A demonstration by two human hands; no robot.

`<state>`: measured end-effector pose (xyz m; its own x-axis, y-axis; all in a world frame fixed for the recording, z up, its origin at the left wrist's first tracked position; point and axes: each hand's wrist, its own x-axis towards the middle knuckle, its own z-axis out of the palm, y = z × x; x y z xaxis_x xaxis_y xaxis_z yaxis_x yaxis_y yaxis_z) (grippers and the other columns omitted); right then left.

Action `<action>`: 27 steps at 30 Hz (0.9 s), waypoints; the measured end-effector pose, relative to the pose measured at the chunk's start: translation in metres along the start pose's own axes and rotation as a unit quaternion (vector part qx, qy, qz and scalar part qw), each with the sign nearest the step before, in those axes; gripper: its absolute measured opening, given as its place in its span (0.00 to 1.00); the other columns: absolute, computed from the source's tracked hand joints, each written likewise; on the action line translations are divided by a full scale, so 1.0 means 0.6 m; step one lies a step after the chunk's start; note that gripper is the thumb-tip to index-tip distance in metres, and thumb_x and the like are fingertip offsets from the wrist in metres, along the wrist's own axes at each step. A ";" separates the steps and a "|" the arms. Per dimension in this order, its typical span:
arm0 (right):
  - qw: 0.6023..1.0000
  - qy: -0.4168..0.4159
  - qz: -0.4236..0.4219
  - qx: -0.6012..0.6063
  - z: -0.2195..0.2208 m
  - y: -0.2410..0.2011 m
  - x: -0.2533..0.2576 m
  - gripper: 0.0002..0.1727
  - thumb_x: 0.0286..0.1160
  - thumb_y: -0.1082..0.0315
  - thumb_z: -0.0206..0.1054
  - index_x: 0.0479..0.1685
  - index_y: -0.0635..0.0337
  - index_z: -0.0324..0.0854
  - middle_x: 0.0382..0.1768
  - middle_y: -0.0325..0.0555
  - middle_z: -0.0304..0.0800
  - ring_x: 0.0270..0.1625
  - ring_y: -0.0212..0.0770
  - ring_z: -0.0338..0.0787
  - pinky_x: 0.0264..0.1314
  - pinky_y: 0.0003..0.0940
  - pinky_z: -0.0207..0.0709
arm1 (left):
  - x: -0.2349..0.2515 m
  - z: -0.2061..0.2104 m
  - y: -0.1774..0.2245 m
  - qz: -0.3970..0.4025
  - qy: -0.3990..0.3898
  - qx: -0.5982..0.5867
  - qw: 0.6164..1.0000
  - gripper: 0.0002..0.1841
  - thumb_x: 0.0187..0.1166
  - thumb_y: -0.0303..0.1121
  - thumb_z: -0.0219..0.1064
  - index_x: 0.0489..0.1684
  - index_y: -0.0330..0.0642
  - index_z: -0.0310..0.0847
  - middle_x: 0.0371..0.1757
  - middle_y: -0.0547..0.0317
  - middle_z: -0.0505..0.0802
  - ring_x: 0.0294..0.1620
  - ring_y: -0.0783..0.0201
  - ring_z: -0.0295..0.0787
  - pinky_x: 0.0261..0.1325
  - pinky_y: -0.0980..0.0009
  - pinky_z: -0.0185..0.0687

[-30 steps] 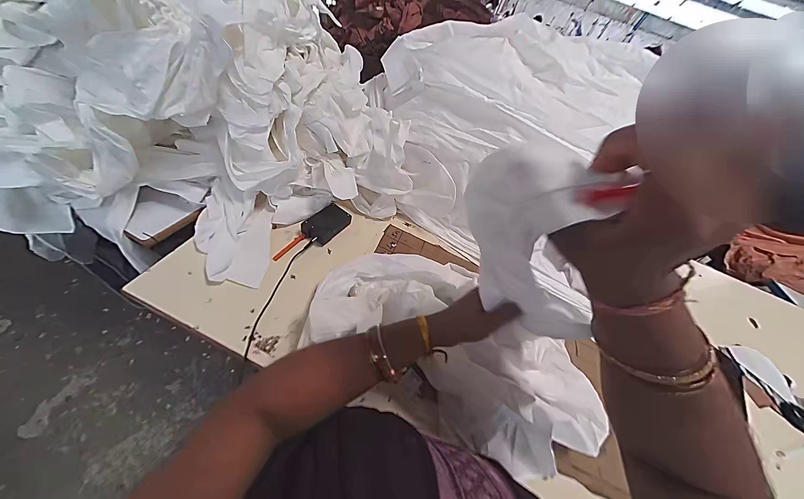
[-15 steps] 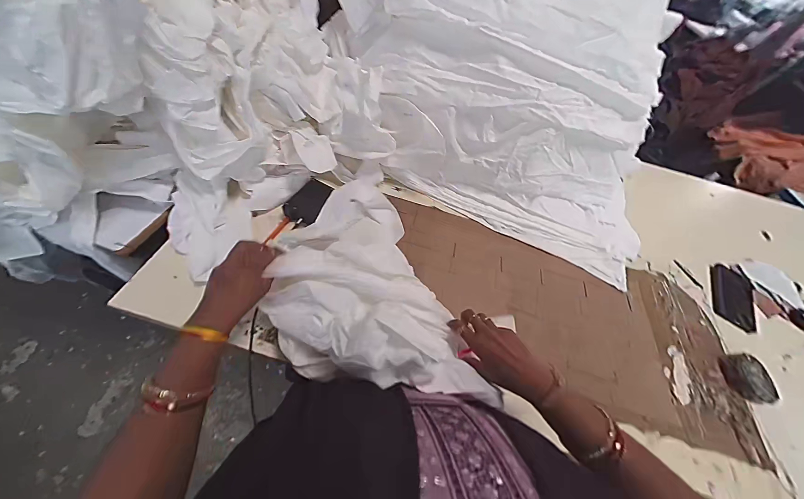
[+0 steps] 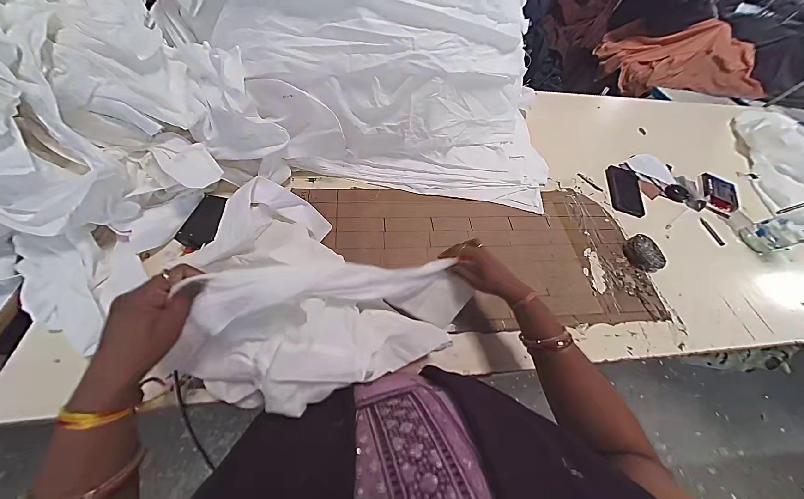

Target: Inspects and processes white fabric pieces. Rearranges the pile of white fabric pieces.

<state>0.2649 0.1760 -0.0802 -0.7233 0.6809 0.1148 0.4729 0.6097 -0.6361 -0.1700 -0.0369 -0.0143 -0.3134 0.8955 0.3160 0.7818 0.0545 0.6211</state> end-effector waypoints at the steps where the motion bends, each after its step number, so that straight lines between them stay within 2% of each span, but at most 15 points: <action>1: 0.997 0.069 -0.011 0.032 -0.026 -0.004 -0.009 0.12 0.76 0.72 0.64 0.40 0.77 0.87 0.40 0.59 0.91 0.47 0.47 0.90 0.58 0.44 0.79 | 0.003 -0.014 0.016 -0.033 0.001 -0.064 0.997 0.14 0.87 0.31 0.52 0.43 0.30 0.82 0.32 0.62 0.86 0.34 0.78 0.82 0.43 0.74 0.80; 2: 0.990 0.123 -0.030 0.068 -0.052 -0.009 -0.018 0.09 0.74 0.72 0.64 0.35 0.71 0.85 0.34 0.43 0.87 0.40 0.28 0.85 0.49 0.26 0.79 | 0.007 -0.029 0.029 -0.056 -0.023 -0.152 0.986 0.12 0.86 0.29 0.50 0.38 0.46 0.81 0.27 0.83 0.86 0.30 0.93 0.82 0.38 0.88 0.81; 4: 0.964 0.219 -0.050 0.141 -0.095 -0.033 -0.037 0.03 0.68 0.72 0.67 0.31 0.60 0.85 0.32 0.24 0.86 0.36 0.12 0.82 0.43 0.13 0.78 | 0.023 -0.053 0.028 -0.037 -0.150 -0.223 0.963 0.19 0.83 0.26 0.48 0.31 0.57 0.86 0.28 0.94 0.91 0.30 0.98 0.83 0.38 0.92 0.81; 5: 0.952 0.259 -0.055 0.154 -0.109 -0.046 -0.047 0.02 0.66 0.72 0.69 0.32 0.55 0.86 0.33 0.19 0.88 0.36 0.10 0.83 0.42 0.12 0.79 | 0.038 -0.054 0.019 -0.013 -0.203 -0.154 0.967 0.16 0.83 0.27 0.50 0.29 0.51 0.85 0.25 0.88 0.88 0.28 0.94 0.82 0.36 0.89 0.80; 6: 0.943 0.288 -0.061 0.152 -0.119 -0.060 -0.057 0.02 0.65 0.70 0.73 0.33 0.52 0.88 0.34 0.17 0.91 0.36 0.10 0.85 0.42 0.12 0.81 | 0.056 -0.049 0.011 -0.004 -0.235 -0.041 0.971 0.15 0.85 0.30 0.53 0.28 0.42 0.84 0.22 0.73 0.85 0.26 0.81 0.80 0.34 0.77 0.79; 8: 0.947 0.292 -0.087 0.101 -0.122 -0.088 -0.077 0.07 0.69 0.62 0.76 0.35 0.57 0.92 0.37 0.24 0.94 0.40 0.11 0.87 0.47 0.13 0.82 | 0.085 -0.020 0.003 -0.093 -0.278 0.145 0.945 0.22 0.93 0.35 0.53 0.45 0.16 0.82 0.42 0.19 0.87 0.48 0.27 0.85 0.54 0.30 0.72; 10: 0.966 0.220 -0.126 0.052 -0.098 -0.123 -0.092 0.14 0.75 0.60 0.71 0.36 0.64 0.93 0.37 0.37 0.95 0.43 0.17 0.88 0.52 0.15 0.80 | 0.086 0.011 -0.009 -0.166 -0.241 0.264 0.919 0.21 0.93 0.35 0.54 0.65 0.22 0.79 0.65 0.12 0.81 0.72 0.15 0.74 0.68 0.20 0.63; 12: 0.978 0.091 -0.174 0.077 -0.049 -0.154 -0.100 0.12 0.75 0.63 0.69 0.31 0.63 0.91 0.33 0.43 0.95 0.42 0.27 0.91 0.52 0.23 0.82 | 0.071 0.023 0.006 -0.132 -0.143 0.246 0.950 0.18 0.83 0.23 0.63 0.70 0.27 0.79 0.71 0.11 0.76 0.77 0.11 0.64 0.71 0.16 0.55; 14: 0.972 -0.070 -0.202 0.100 0.003 -0.175 -0.102 0.10 0.73 0.69 0.68 0.31 0.66 0.93 0.31 0.50 0.95 0.37 0.42 0.94 0.47 0.37 0.84 | 0.054 0.043 0.053 -0.028 -0.034 0.193 0.980 0.17 0.77 0.16 0.61 0.63 0.26 0.82 0.66 0.13 0.80 0.69 0.11 0.72 0.65 0.19 0.65; 16: 0.964 -0.170 -0.175 0.109 0.032 -0.176 -0.090 0.09 0.73 0.76 0.65 0.31 0.75 0.87 0.28 0.61 0.90 0.33 0.55 0.91 0.42 0.49 0.81 | 0.027 0.086 0.123 0.095 0.025 0.117 0.988 0.13 0.79 0.21 0.59 0.55 0.25 0.86 0.59 0.23 0.88 0.61 0.22 0.84 0.63 0.30 0.76; 19: 0.963 -0.202 -0.123 0.132 0.045 -0.162 -0.061 0.11 0.83 0.72 0.59 0.49 0.75 0.80 0.28 0.54 0.91 0.28 0.41 0.90 0.38 0.37 0.82 | -0.021 0.171 0.195 0.210 -0.085 0.051 0.973 0.17 0.78 0.35 0.68 0.54 0.30 0.89 0.56 0.36 0.93 0.57 0.37 0.92 0.57 0.42 0.87; 21: 0.981 -0.169 -0.063 0.071 0.057 -0.177 -0.050 0.19 0.81 0.66 0.65 0.59 0.75 0.75 0.24 0.54 0.87 0.26 0.48 0.88 0.35 0.43 0.80 | -0.027 0.206 0.207 0.206 -0.224 0.101 0.947 0.22 0.77 0.42 0.72 0.59 0.30 0.87 0.58 0.32 0.90 0.59 0.31 0.88 0.55 0.38 0.81; 23: 0.997 -0.067 0.006 -0.044 0.070 -0.197 -0.049 0.30 0.75 0.58 0.73 0.66 0.73 0.75 0.36 0.60 0.90 0.41 0.61 0.91 0.47 0.56 0.83 | -0.022 0.219 0.204 0.144 -0.315 0.139 0.928 0.29 0.79 0.46 0.71 0.67 0.28 0.81 0.65 0.28 0.86 0.65 0.28 0.82 0.61 0.36 0.75; 25: 0.987 0.071 0.008 -0.143 0.082 -0.188 -0.046 0.41 0.57 0.50 0.82 0.68 0.72 0.79 0.52 0.67 0.90 0.55 0.68 0.89 0.54 0.58 0.83 | -0.030 0.228 0.188 0.127 -0.287 0.132 0.940 0.32 0.76 0.48 0.74 0.68 0.27 0.80 0.63 0.28 0.87 0.63 0.28 0.84 0.59 0.36 0.76; 27: 0.984 0.068 0.044 -0.156 0.078 -0.166 -0.039 0.43 0.54 0.51 0.85 0.68 0.71 0.81 0.65 0.74 0.83 0.68 0.75 0.82 0.65 0.63 0.77 | -0.040 0.232 0.177 0.110 -0.259 0.113 0.953 0.34 0.75 0.48 0.74 0.72 0.26 0.78 0.63 0.27 0.87 0.63 0.28 0.84 0.59 0.36 0.77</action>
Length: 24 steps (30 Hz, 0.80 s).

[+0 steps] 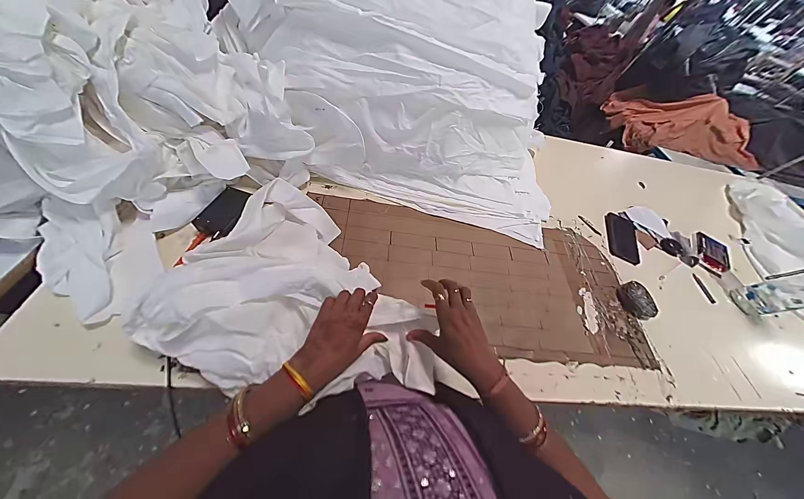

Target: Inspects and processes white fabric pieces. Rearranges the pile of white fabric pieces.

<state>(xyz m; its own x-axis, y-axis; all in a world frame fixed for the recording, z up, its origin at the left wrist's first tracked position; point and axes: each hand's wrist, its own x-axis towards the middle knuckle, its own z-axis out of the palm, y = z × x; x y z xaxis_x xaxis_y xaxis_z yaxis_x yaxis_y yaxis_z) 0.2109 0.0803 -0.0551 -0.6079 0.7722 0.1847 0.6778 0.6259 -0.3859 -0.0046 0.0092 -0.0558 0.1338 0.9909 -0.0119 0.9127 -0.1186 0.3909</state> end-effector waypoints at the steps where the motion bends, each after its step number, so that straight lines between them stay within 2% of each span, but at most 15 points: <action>1: 0.999 -0.034 0.018 0.026 0.001 0.010 0.005 0.35 0.59 0.54 0.83 0.62 0.72 0.84 0.66 0.74 0.82 0.70 0.75 0.79 0.70 0.65 0.73 | -0.003 0.003 -0.002 -0.016 0.000 -0.018 1.000 0.34 0.77 0.46 0.73 0.74 0.25 0.75 0.66 0.26 0.85 0.65 0.27 0.83 0.62 0.36 0.75; 2: 0.997 -0.057 0.020 0.051 0.003 0.019 0.010 0.24 0.66 0.59 0.80 0.52 0.73 0.88 0.61 0.72 0.86 0.68 0.73 0.81 0.69 0.64 0.72 | -0.005 0.006 -0.004 -0.026 0.008 -0.031 0.999 0.33 0.78 0.44 0.72 0.75 0.24 0.74 0.67 0.25 0.84 0.67 0.27 0.82 0.64 0.36 0.75; 3: 0.996 -0.056 -0.001 0.071 0.005 0.026 0.012 0.16 0.70 0.64 0.75 0.44 0.73 0.90 0.51 0.69 0.90 0.61 0.70 0.86 0.64 0.62 0.75 | -0.006 0.011 -0.006 -0.028 0.026 -0.041 0.998 0.31 0.78 0.41 0.72 0.73 0.23 0.75 0.66 0.24 0.84 0.66 0.26 0.82 0.64 0.36 0.75; 4: 0.993 -0.041 -0.037 0.102 0.004 0.028 0.013 0.12 0.72 0.69 0.72 0.40 0.73 0.89 0.43 0.67 0.92 0.52 0.67 0.90 0.55 0.61 0.79 | -0.006 0.015 -0.007 -0.025 0.048 -0.051 0.997 0.29 0.77 0.37 0.72 0.71 0.22 0.76 0.65 0.23 0.84 0.65 0.26 0.82 0.63 0.35 0.76; 5: 0.986 -0.011 -0.090 0.140 0.002 0.026 0.012 0.08 0.69 0.74 0.69 0.37 0.73 0.88 0.38 0.63 0.93 0.45 0.62 0.93 0.48 0.56 0.83 | -0.006 0.016 -0.007 -0.020 0.068 -0.058 0.996 0.27 0.76 0.33 0.72 0.70 0.22 0.76 0.65 0.23 0.84 0.65 0.26 0.83 0.62 0.35 0.76; 7: 0.969 0.038 -0.171 0.177 -0.020 -0.001 0.012 0.07 0.63 0.77 0.69 0.37 0.72 0.88 0.35 0.59 0.94 0.38 0.52 0.95 0.44 0.44 0.86 | -0.004 0.021 -0.009 0.010 0.147 -0.068 0.987 0.22 0.68 0.23 0.70 0.62 0.22 0.80 0.59 0.25 0.88 0.59 0.26 0.86 0.58 0.34 0.78; 10: 0.972 0.084 -0.175 0.135 -0.065 -0.028 0.015 0.10 0.64 0.72 0.71 0.41 0.69 0.88 0.31 0.53 0.92 0.30 0.45 0.91 0.35 0.37 0.84 | 0.010 0.005 -0.018 0.055 0.292 -0.075 0.952 0.16 0.60 0.22 0.69 0.47 0.25 0.85 0.46 0.32 0.93 0.48 0.32 0.92 0.52 0.38 0.83; 12: 0.972 0.110 -0.162 0.131 -0.088 -0.017 0.026 0.10 0.68 0.68 0.72 0.38 0.68 0.88 0.27 0.50 0.92 0.27 0.38 0.89 0.32 0.32 0.81 | 0.011 -0.026 -0.021 0.058 0.330 -0.097 0.937 0.11 0.63 0.22 0.69 0.42 0.28 0.87 0.42 0.36 0.94 0.47 0.36 0.93 0.53 0.41 0.85; 15: 0.941 0.107 -0.191 0.257 -0.110 0.010 0.052 0.11 0.73 0.65 0.73 0.33 0.66 0.85 0.29 0.37 0.92 0.32 0.14 0.84 0.39 0.09 0.75 | 0.005 -0.064 -0.020 0.080 0.365 -0.063 0.926 0.09 0.70 0.25 0.65 0.40 0.34 0.91 0.43 0.43 0.96 0.48 0.42 0.95 0.54 0.47 0.87; 17: 0.914 0.097 -0.174 0.354 -0.121 0.016 0.068 0.06 0.72 0.66 0.74 0.34 0.59 0.88 0.33 0.25 0.93 0.36 0.10 0.86 0.42 0.09 0.79 | -0.005 -0.081 -0.012 0.100 0.357 -0.047 0.927 0.11 0.75 0.24 0.61 0.42 0.34 0.92 0.45 0.44 0.97 0.51 0.44 0.96 0.57 0.50 0.89; 18: 0.908 0.094 -0.153 0.379 -0.125 0.017 0.077 0.03 0.71 0.66 0.75 0.34 0.55 0.89 0.33 0.20 0.93 0.36 0.10 0.87 0.42 0.10 0.81 | -0.011 -0.087 -0.007 0.106 0.340 -0.047 0.933 0.12 0.76 0.24 0.60 0.44 0.34 0.92 0.45 0.45 0.98 0.49 0.45 0.97 0.54 0.51 0.90; 19: 0.906 0.093 -0.129 0.391 -0.127 0.018 0.086 0.01 0.69 0.68 0.75 0.32 0.53 0.90 0.32 0.18 0.93 0.35 0.11 0.87 0.41 0.11 0.81 | -0.018 -0.092 -0.002 0.110 0.314 -0.058 0.941 0.13 0.76 0.24 0.60 0.48 0.35 0.91 0.43 0.45 0.97 0.45 0.45 0.98 0.49 0.51 0.91; 21: 0.912 0.094 -0.074 0.393 -0.125 0.013 0.106 0.03 0.64 0.72 0.75 0.28 0.53 0.87 0.27 0.18 0.89 0.30 0.12 0.84 0.36 0.12 0.79 | -0.035 -0.100 0.011 0.137 0.220 -0.117 0.959 0.17 0.79 0.26 0.61 0.65 0.36 0.82 0.39 0.44 0.96 0.35 0.43 0.96 0.37 0.46 0.89; 23: 0.918 0.100 -0.037 0.383 -0.119 -0.001 0.122 0.08 0.60 0.71 0.77 0.23 0.51 0.83 0.21 0.18 0.84 0.25 0.12 0.81 0.31 0.13 0.77 | -0.048 -0.102 0.021 0.201 0.159 -0.190 0.948 0.22 0.78 0.28 0.62 0.73 0.40 0.75 0.30 0.48 0.92 0.23 0.50 0.89 0.27 0.54 0.85; 24: 0.922 0.108 -0.037 0.371 -0.113 -0.010 0.127 0.10 0.59 0.70 0.78 0.22 0.51 0.81 0.20 0.18 0.82 0.23 0.11 0.79 0.30 0.12 0.75 | -0.053 -0.101 0.027 0.209 0.131 -0.238 0.940 0.24 0.77 0.29 0.62 0.74 0.41 0.74 0.25 0.52 0.87 0.18 0.57 0.80 0.24 0.62 0.78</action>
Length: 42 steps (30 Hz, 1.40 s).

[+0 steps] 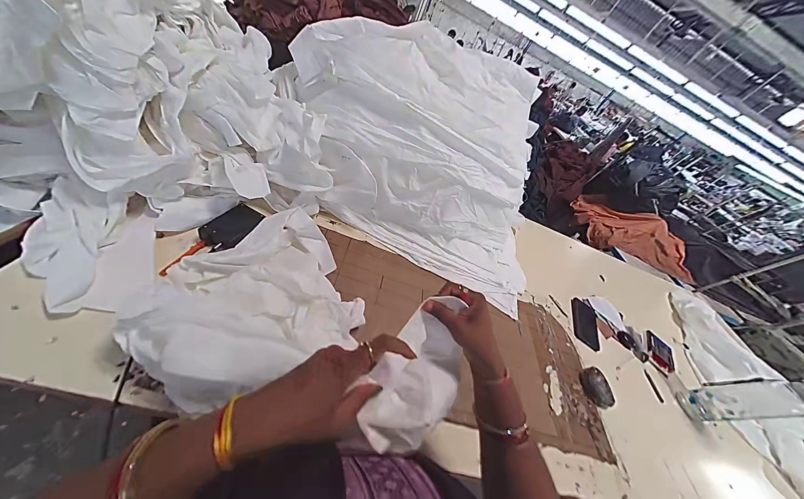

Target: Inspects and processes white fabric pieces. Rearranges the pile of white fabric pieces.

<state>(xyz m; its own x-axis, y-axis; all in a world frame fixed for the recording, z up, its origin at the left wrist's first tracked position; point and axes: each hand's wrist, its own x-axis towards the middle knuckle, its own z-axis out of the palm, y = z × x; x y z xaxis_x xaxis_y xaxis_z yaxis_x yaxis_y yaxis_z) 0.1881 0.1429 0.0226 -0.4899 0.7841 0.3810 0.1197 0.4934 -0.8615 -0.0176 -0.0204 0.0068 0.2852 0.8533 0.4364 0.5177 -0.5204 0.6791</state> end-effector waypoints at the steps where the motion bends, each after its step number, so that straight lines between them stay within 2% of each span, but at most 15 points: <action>1: 0.999 0.018 -0.020 -0.028 0.013 -0.003 0.001 0.11 0.60 0.68 0.78 0.21 0.53 0.80 0.19 0.20 0.80 0.23 0.11 0.76 0.29 0.11 0.72 | -0.002 0.001 0.004 -0.028 -0.011 -0.056 0.998 0.25 0.77 0.30 0.63 0.75 0.40 0.74 0.23 0.55 0.86 0.15 0.64 0.75 0.22 0.69 0.74; 3: 0.984 0.084 -0.105 -0.121 0.037 -0.011 -0.007 0.12 0.64 0.65 0.76 0.24 0.62 0.81 0.22 0.30 0.82 0.26 0.13 0.76 0.31 0.11 0.69 | -0.002 -0.001 0.004 -0.132 -0.023 -0.155 0.979 0.27 0.78 0.32 0.65 0.79 0.42 0.70 0.22 0.61 0.88 0.15 0.74 0.76 0.22 0.76 0.75; 6: 0.926 0.145 -0.242 -0.250 0.064 -0.045 -0.041 0.10 0.68 0.67 0.75 0.30 0.67 0.86 0.27 0.47 0.90 0.30 0.29 0.86 0.36 0.20 0.78 | -0.007 0.001 -0.007 -0.196 0.021 -0.189 0.962 0.33 0.78 0.35 0.67 0.85 0.44 0.65 0.25 0.63 0.89 0.17 0.76 0.77 0.25 0.76 0.78; 8: 0.895 0.125 -0.287 -0.317 0.086 -0.067 -0.075 0.06 0.68 0.68 0.72 0.32 0.63 0.87 0.28 0.48 0.91 0.32 0.38 0.89 0.36 0.25 0.81 | -0.010 0.004 -0.005 -0.189 0.085 -0.158 0.965 0.34 0.77 0.35 0.67 0.86 0.37 0.63 0.24 0.63 0.89 0.15 0.76 0.76 0.23 0.77 0.76; 10: 0.880 0.081 -0.320 -0.342 0.106 -0.072 -0.097 0.05 0.71 0.69 0.68 0.35 0.61 0.87 0.27 0.46 0.89 0.32 0.40 0.88 0.38 0.24 0.81 | -0.010 0.010 0.002 -0.170 0.146 -0.112 0.968 0.35 0.76 0.34 0.64 0.85 0.32 0.61 0.22 0.66 0.88 0.16 0.78 0.75 0.23 0.79 0.74; 13: 0.869 0.032 -0.370 -0.328 0.114 -0.059 -0.102 0.07 0.77 0.70 0.63 0.42 0.61 0.86 0.25 0.43 0.83 0.31 0.38 0.83 0.38 0.20 0.77 | -0.009 0.021 0.011 -0.129 0.172 -0.093 0.972 0.37 0.74 0.30 0.62 0.86 0.29 0.56 0.33 0.61 0.95 0.29 0.75 0.91 0.37 0.77 0.87; 17: 0.874 0.016 -0.374 -0.309 0.111 -0.053 -0.107 0.08 0.80 0.69 0.60 0.48 0.60 0.82 0.27 0.43 0.80 0.32 0.38 0.81 0.40 0.20 0.76 | -0.004 0.034 0.010 -0.087 0.203 -0.125 0.967 0.38 0.72 0.28 0.62 0.84 0.23 0.52 0.38 0.60 0.95 0.37 0.80 0.92 0.45 0.82 0.87; 22: 0.874 0.022 -0.371 -0.314 0.114 -0.043 -0.106 0.07 0.80 0.70 0.61 0.47 0.61 0.83 0.26 0.43 0.79 0.31 0.38 0.80 0.38 0.21 0.76 | 0.001 0.027 0.018 -0.144 0.182 -0.242 0.942 0.38 0.71 0.25 0.60 0.85 0.29 0.47 0.43 0.69 0.95 0.39 0.84 0.92 0.43 0.83 0.88; 25: 0.878 0.017 -0.386 -0.284 0.117 -0.030 -0.102 0.08 0.78 0.70 0.63 0.48 0.62 0.82 0.27 0.45 0.79 0.32 0.39 0.80 0.40 0.20 0.76 | -0.001 0.023 0.011 -0.124 0.172 -0.281 0.936 0.35 0.77 0.26 0.54 0.85 0.30 0.45 0.43 0.71 0.94 0.40 0.85 0.89 0.43 0.84 0.86; 27: 0.877 0.009 -0.394 -0.274 0.119 -0.021 -0.101 0.06 0.78 0.69 0.62 0.47 0.59 0.78 0.29 0.43 0.78 0.34 0.38 0.80 0.43 0.19 0.77 | -0.001 0.029 0.005 -0.115 0.194 -0.263 0.938 0.31 0.85 0.33 0.56 0.84 0.30 0.49 0.37 0.74 0.92 0.34 0.87 0.86 0.39 0.86 0.83; 30: 0.890 0.007 -0.394 -0.229 0.124 -0.015 -0.102 0.06 0.76 0.70 0.65 0.48 0.60 0.79 0.30 0.45 0.77 0.34 0.37 0.80 0.45 0.18 0.76 | -0.003 0.035 -0.002 -0.103 0.219 -0.211 0.947 0.27 0.88 0.33 0.54 0.83 0.30 0.56 0.29 0.75 0.88 0.27 0.90 0.79 0.33 0.89 0.77; 35: 0.883 0.003 -0.398 -0.249 0.131 -0.017 -0.102 0.05 0.78 0.70 0.63 0.47 0.60 0.79 0.30 0.45 0.77 0.34 0.38 0.79 0.44 0.19 0.76 | -0.005 0.029 -0.004 -0.106 0.216 -0.129 0.962 0.26 0.86 0.31 0.53 0.82 0.28 0.62 0.27 0.66 0.89 0.25 0.82 0.80 0.33 0.84 0.78; 38: 0.876 -0.009 -0.392 -0.280 0.132 -0.024 -0.102 0.06 0.75 0.69 0.63 0.45 0.59 0.81 0.30 0.45 0.81 0.36 0.39 0.82 0.45 0.21 0.77 | -0.006 0.024 -0.007 -0.101 0.223 -0.102 0.964 0.27 0.83 0.29 0.54 0.81 0.26 0.62 0.26 0.65 0.89 0.22 0.83 0.75 0.30 0.85 0.73; 40: 0.908 -0.061 -0.351 -0.222 0.120 -0.029 -0.100 0.13 0.70 0.61 0.68 0.47 0.59 0.85 0.32 0.46 0.85 0.41 0.40 0.83 0.50 0.23 0.76 | -0.009 0.022 -0.009 -0.094 0.230 -0.052 0.967 0.26 0.84 0.30 0.55 0.80 0.27 0.64 0.28 0.62 0.91 0.21 0.80 0.78 0.29 0.83 0.76; 42: 0.949 -0.120 -0.271 -0.105 0.099 -0.037 -0.097 0.23 0.73 0.48 0.71 0.55 0.58 0.88 0.41 0.43 0.89 0.51 0.32 0.83 0.61 0.23 0.72 | -0.014 0.022 -0.010 -0.069 0.244 0.045 0.966 0.24 0.84 0.30 0.54 0.77 0.28 0.70 0.27 0.56 0.92 0.18 0.69 0.80 0.25 0.76 0.77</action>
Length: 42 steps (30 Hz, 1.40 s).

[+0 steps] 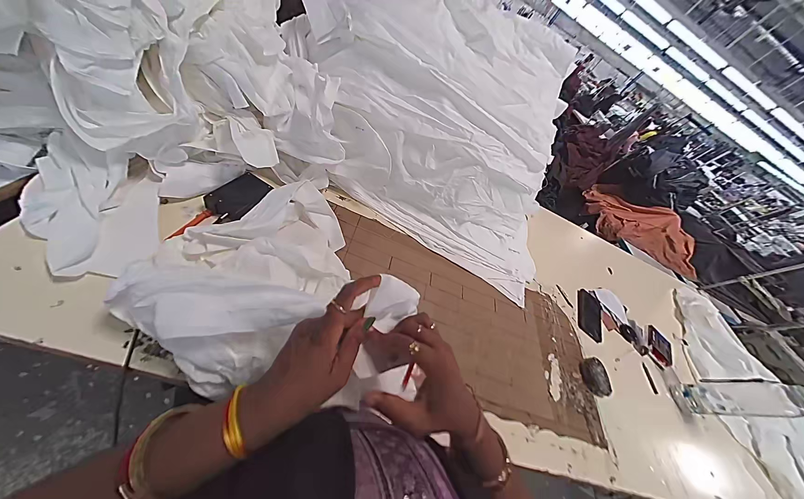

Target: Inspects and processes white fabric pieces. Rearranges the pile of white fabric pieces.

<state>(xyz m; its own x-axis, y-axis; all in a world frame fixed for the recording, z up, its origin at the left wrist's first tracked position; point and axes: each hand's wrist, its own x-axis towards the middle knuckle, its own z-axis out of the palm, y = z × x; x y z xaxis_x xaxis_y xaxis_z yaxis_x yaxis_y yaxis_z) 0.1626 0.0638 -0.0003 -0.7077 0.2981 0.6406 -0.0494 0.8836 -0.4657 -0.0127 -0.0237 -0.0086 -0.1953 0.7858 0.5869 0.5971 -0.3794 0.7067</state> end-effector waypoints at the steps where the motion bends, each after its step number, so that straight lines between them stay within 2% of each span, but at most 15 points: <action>1: 0.999 0.013 0.022 0.044 -0.010 0.001 0.001 0.24 0.75 0.44 0.70 0.56 0.53 0.88 0.45 0.37 0.89 0.53 0.25 0.83 0.62 0.20 0.74 | -0.003 -0.001 -0.001 0.041 0.009 0.046 0.998 0.22 0.85 0.30 0.54 0.75 0.29 0.74 0.29 0.53 0.94 0.19 0.63 0.86 0.25 0.71 0.82; 4: 0.997 0.061 0.042 0.003 -0.031 0.002 0.013 0.18 0.80 0.47 0.68 0.51 0.51 0.78 0.48 0.36 0.82 0.55 0.22 0.80 0.57 0.15 0.73 | -0.008 -0.002 -0.013 0.202 -0.009 0.123 0.972 0.17 0.88 0.26 0.49 0.66 0.41 0.80 0.40 0.53 0.97 0.31 0.62 0.93 0.33 0.71 0.85; 7: 0.998 -0.007 0.040 -0.039 -0.047 0.003 0.024 0.24 0.75 0.52 0.71 0.53 0.64 0.75 0.40 0.46 0.87 0.45 0.32 0.82 0.49 0.22 0.72 | -0.009 -0.002 -0.015 0.275 -0.055 0.141 0.949 0.17 0.88 0.26 0.48 0.60 0.47 0.83 0.47 0.52 0.97 0.49 0.58 0.97 0.45 0.70 0.89; 10: 0.997 -0.046 0.058 -0.002 -0.051 0.001 0.031 0.14 0.71 0.61 0.73 0.33 0.62 0.78 0.27 0.42 0.82 0.36 0.28 0.75 0.43 0.18 0.64 | -0.012 -0.001 -0.013 0.217 -0.060 0.146 0.963 0.13 0.88 0.28 0.51 0.57 0.46 0.82 0.51 0.52 0.96 0.57 0.53 0.95 0.47 0.66 0.90; 14: 0.994 -0.069 0.031 -0.084 -0.031 -0.023 0.043 0.08 0.60 0.67 0.75 0.30 0.61 0.84 0.27 0.47 0.89 0.35 0.44 0.87 0.38 0.32 0.77 | -0.017 0.012 -0.001 0.109 -0.040 0.104 0.988 0.19 0.76 0.38 0.64 0.59 0.36 0.74 0.52 0.45 0.89 0.42 0.59 0.90 0.34 0.74 0.85; 16: 0.995 -0.064 0.015 -0.080 -0.029 -0.033 0.047 0.12 0.76 0.61 0.69 0.31 0.61 0.83 0.28 0.48 0.87 0.34 0.42 0.86 0.37 0.30 0.76 | -0.014 0.014 0.009 0.067 -0.024 0.058 0.996 0.18 0.73 0.37 0.66 0.55 0.35 0.73 0.39 0.52 0.87 0.35 0.65 0.85 0.35 0.78 0.80; 18: 0.998 0.000 0.026 -0.052 -0.039 -0.038 0.046 0.22 0.93 0.54 0.49 0.41 0.61 0.82 0.37 0.47 0.89 0.44 0.36 0.87 0.49 0.26 0.79 | -0.010 0.008 0.014 0.063 -0.009 0.046 0.997 0.15 0.78 0.40 0.66 0.51 0.38 0.77 0.33 0.58 0.86 0.34 0.70 0.81 0.39 0.84 0.75; 21: 0.990 0.116 0.072 0.042 -0.063 -0.037 0.044 0.31 0.94 0.41 0.33 0.59 0.48 0.80 0.56 0.25 0.85 0.63 0.17 0.80 0.71 0.21 0.72 | -0.013 0.003 0.012 0.082 0.028 0.046 0.995 0.09 0.79 0.41 0.68 0.40 0.45 0.84 0.32 0.61 0.89 0.38 0.74 0.81 0.46 0.87 0.72; 22: 0.984 0.112 0.087 0.109 -0.070 -0.037 0.043 0.33 0.90 0.36 0.30 0.59 0.41 0.79 0.56 0.16 0.84 0.66 0.13 0.78 0.73 0.20 0.68 | -0.015 0.001 0.011 0.091 0.038 0.046 0.994 0.08 0.78 0.40 0.69 0.39 0.45 0.84 0.33 0.61 0.89 0.40 0.74 0.82 0.49 0.87 0.72; 23: 0.970 0.102 0.103 0.193 -0.072 -0.038 0.043 0.35 0.87 0.31 0.29 0.52 0.39 0.80 0.48 0.14 0.85 0.58 0.12 0.80 0.66 0.18 0.71 | -0.017 -0.002 0.011 0.096 0.047 0.046 0.993 0.08 0.77 0.39 0.70 0.37 0.45 0.85 0.33 0.60 0.90 0.42 0.73 0.82 0.51 0.87 0.72; 26: 0.911 0.052 0.112 0.394 -0.053 -0.044 0.031 0.38 0.81 0.26 0.35 0.43 0.44 0.84 0.31 0.20 0.86 0.37 0.15 0.86 0.42 0.16 0.80 | -0.019 -0.011 0.012 0.111 0.064 0.040 0.991 0.07 0.79 0.40 0.70 0.38 0.47 0.85 0.37 0.61 0.91 0.51 0.74 0.84 0.59 0.88 0.72; 29: 0.947 0.093 0.056 0.304 -0.031 -0.050 0.023 0.10 0.91 0.56 0.57 0.55 0.46 0.80 0.46 0.21 0.88 0.50 0.14 0.87 0.53 0.13 0.83 | -0.022 -0.014 0.012 0.132 0.072 0.031 0.988 0.08 0.84 0.37 0.67 0.40 0.44 0.88 0.41 0.57 0.95 0.55 0.74 0.89 0.64 0.86 0.76; 31: 0.962 0.118 0.033 0.243 -0.020 -0.050 0.023 0.07 0.85 0.67 0.65 0.55 0.51 0.80 0.50 0.24 0.86 0.56 0.15 0.86 0.61 0.15 0.83 | -0.023 -0.016 0.015 0.140 0.074 0.042 0.986 0.08 0.84 0.34 0.65 0.40 0.42 0.89 0.39 0.55 0.98 0.48 0.76 0.93 0.57 0.87 0.79; 35: 0.983 0.125 -0.028 0.128 -0.011 -0.049 0.015 0.05 0.81 0.68 0.65 0.47 0.59 0.81 0.40 0.39 0.82 0.48 0.24 0.85 0.56 0.16 0.80 | -0.024 -0.016 0.020 0.139 0.063 0.043 0.987 0.08 0.82 0.30 0.64 0.41 0.40 0.91 0.39 0.54 0.98 0.43 0.78 0.92 0.50 0.89 0.77; 42: 0.992 0.101 -0.052 0.046 -0.010 -0.045 0.012 0.02 0.80 0.70 0.62 0.43 0.58 0.76 0.36 0.42 0.81 0.45 0.29 0.83 0.54 0.14 0.75 | -0.024 -0.012 0.025 0.130 0.059 0.052 0.988 0.08 0.79 0.29 0.65 0.37 0.40 0.93 0.36 0.54 0.99 0.40 0.78 0.92 0.47 0.89 0.77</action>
<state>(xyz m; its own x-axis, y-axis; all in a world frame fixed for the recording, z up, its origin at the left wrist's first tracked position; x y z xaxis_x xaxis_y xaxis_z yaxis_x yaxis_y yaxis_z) 0.1627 0.0443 0.0206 -0.5398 0.2819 0.7932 -0.1857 0.8791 -0.4389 -0.0067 -0.0442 -0.0037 -0.1097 0.6036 0.7897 0.7141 -0.5048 0.4850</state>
